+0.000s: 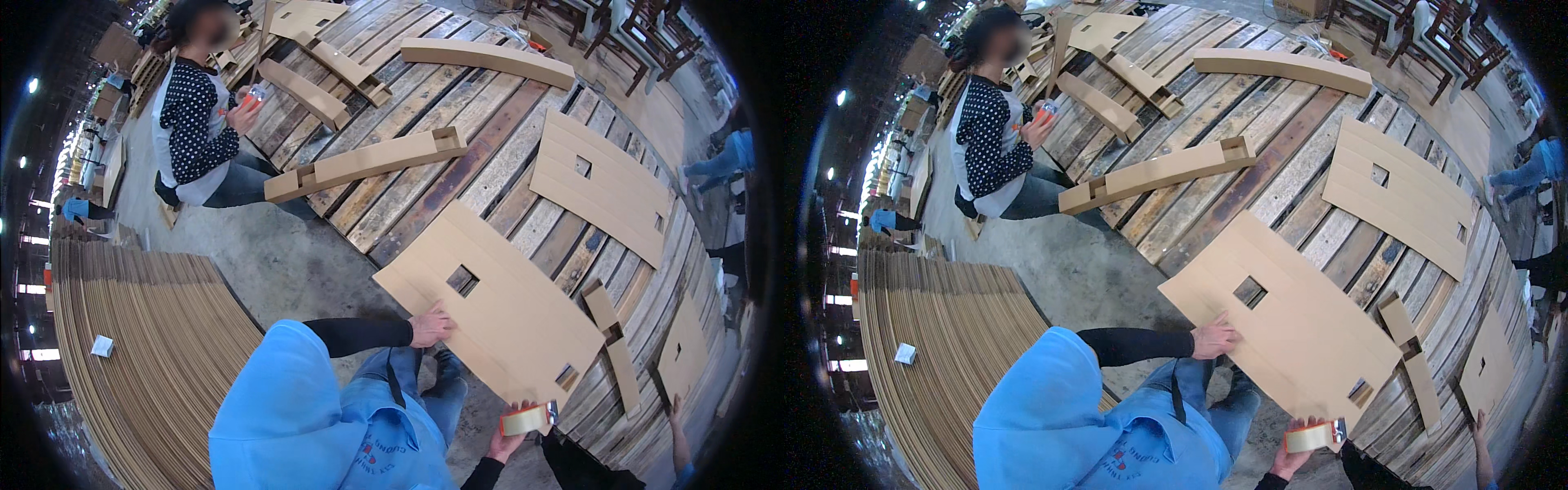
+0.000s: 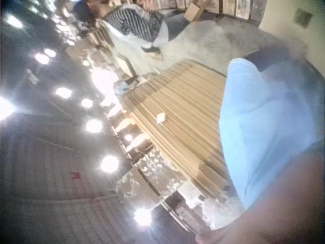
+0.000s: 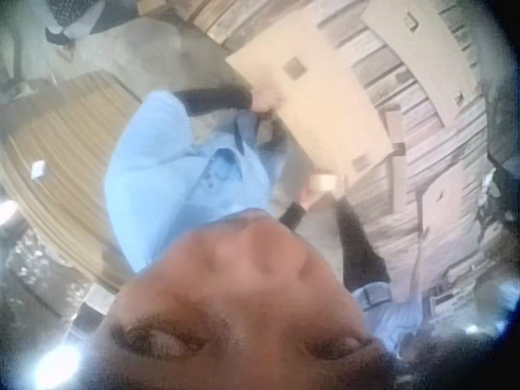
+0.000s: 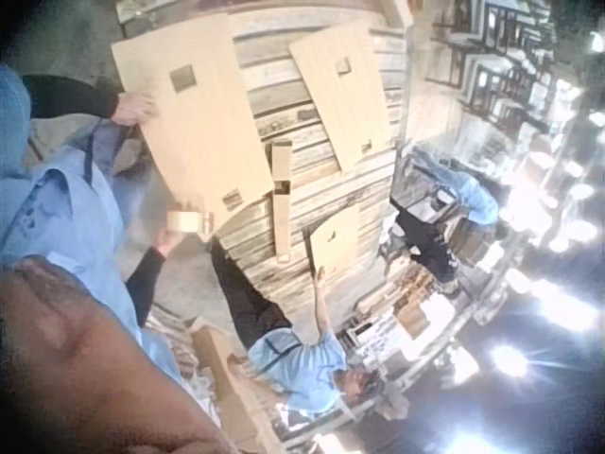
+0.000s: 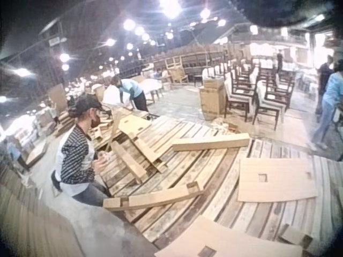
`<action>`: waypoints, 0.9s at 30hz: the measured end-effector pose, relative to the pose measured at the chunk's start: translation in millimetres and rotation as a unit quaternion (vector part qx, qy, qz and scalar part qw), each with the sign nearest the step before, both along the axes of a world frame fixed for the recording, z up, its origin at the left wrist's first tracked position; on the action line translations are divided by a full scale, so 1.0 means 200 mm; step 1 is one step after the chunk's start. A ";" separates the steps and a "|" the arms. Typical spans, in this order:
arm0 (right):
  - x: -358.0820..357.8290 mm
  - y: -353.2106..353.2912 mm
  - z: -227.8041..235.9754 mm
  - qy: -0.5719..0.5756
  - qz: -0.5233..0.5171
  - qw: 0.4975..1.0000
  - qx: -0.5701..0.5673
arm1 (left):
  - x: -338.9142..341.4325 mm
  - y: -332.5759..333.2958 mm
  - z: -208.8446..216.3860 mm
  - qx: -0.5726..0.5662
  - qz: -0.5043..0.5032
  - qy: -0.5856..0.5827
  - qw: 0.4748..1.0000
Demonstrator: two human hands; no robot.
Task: The person repeatedly picks up flat cardboard pieces and applies clear packing tape using a handheld tape dispenser. They smooth the tape along the surface and move to the next piece. The work is performed on a wooden pallet surface in a warehouse-like area with other workers nearby.
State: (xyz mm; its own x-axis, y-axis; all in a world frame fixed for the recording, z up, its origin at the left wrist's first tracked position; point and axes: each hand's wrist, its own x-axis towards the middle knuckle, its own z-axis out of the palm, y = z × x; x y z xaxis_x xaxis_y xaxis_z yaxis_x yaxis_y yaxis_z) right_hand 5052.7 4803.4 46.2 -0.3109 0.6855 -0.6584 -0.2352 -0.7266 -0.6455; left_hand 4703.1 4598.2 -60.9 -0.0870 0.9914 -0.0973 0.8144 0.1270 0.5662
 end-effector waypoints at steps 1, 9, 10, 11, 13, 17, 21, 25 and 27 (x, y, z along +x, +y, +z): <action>-0.05 0.03 -0.03 0.044 0.035 0.998 -0.001 | 0.00 -0.01 -0.02 0.025 0.003 -0.044 0.999; -0.32 0.06 -0.24 -0.112 0.140 0.984 -0.016 | -0.41 0.49 -0.29 -0.300 -0.151 -0.297 0.894; -0.34 0.06 -0.32 -0.091 0.174 0.980 0.001 | -0.44 0.58 -0.31 -0.335 -0.155 -0.307 0.877; -0.38 0.07 -0.38 -0.088 0.212 0.973 0.033 | -0.47 0.67 -0.33 -0.368 -0.152 -0.310 0.863; -0.51 0.11 -0.46 -0.127 0.194 0.973 0.018 | -0.53 0.79 -0.41 -0.342 -0.112 -0.325 0.874; -0.63 0.26 -0.68 -0.150 0.164 0.972 0.071 | -0.47 0.90 -0.43 -0.304 -0.051 -0.324 0.894; -0.61 0.36 -0.73 -0.113 0.124 0.985 0.034 | -0.34 0.86 -0.23 -0.176 0.002 -0.116 0.977; -0.69 0.41 -0.69 -0.109 0.110 0.988 0.027 | -0.34 0.88 -0.27 0.078 0.090 0.105 0.987; -0.72 0.43 -0.68 -0.089 0.121 0.989 0.010 | -0.46 1.02 -0.32 0.071 0.154 0.173 0.970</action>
